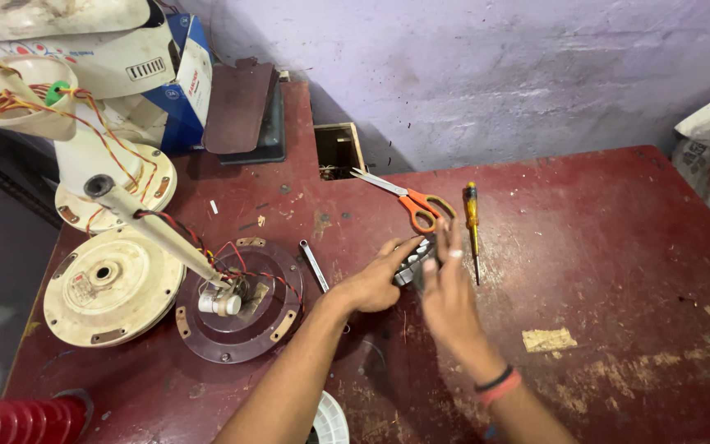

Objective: The person uses a screwdriver and a metal file to scrape and clean the surface of a cylindrical electrical component, likely a fan motor rotor. They repeatedly rotate the component and file different sections while holding it steady on a workbench.

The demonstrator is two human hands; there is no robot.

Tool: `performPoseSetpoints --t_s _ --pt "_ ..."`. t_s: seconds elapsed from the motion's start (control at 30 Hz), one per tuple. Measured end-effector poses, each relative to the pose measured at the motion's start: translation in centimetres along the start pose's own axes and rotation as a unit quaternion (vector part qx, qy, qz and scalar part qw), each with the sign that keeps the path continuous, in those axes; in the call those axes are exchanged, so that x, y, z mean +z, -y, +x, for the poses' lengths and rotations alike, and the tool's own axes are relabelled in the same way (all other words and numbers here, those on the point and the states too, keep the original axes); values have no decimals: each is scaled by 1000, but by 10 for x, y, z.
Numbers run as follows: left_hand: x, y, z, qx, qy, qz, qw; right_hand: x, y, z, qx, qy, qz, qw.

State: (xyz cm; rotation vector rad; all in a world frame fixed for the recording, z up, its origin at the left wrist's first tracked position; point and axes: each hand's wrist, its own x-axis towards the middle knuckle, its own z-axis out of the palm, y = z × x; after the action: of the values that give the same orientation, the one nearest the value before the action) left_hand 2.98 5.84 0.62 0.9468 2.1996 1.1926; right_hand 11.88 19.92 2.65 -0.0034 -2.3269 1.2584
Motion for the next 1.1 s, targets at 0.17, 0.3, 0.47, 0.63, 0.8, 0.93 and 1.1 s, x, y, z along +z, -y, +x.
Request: performPoseSetpoints --t_s 0.17,0.3,0.47,0.63,0.8,0.93,1.1 --pt "0 -1 -3 -9 5 12 1000 -2 1 4 -3 3 26 1000" --pt "-3 -2 -8 26 0 11 1000 -2 7 2 20 15 2 1000" --pt "-6 -3 -10 28 -1 4 1000 1 11 2 35 4 63 997" --pt "-7 -3 -9 20 3 7 1000 4 9 -3 -37 10 36 999" --pt "-7 -7 -9 5 -1 7 1000 3 8 -3 -33 15 -9 999" --pt "-8 -9 -11 -4 6 2 1000 1 7 -1 -92 24 23 995" --pt "-4 -2 -6 18 -10 24 999 12 10 -9 -75 -15 -35 996"
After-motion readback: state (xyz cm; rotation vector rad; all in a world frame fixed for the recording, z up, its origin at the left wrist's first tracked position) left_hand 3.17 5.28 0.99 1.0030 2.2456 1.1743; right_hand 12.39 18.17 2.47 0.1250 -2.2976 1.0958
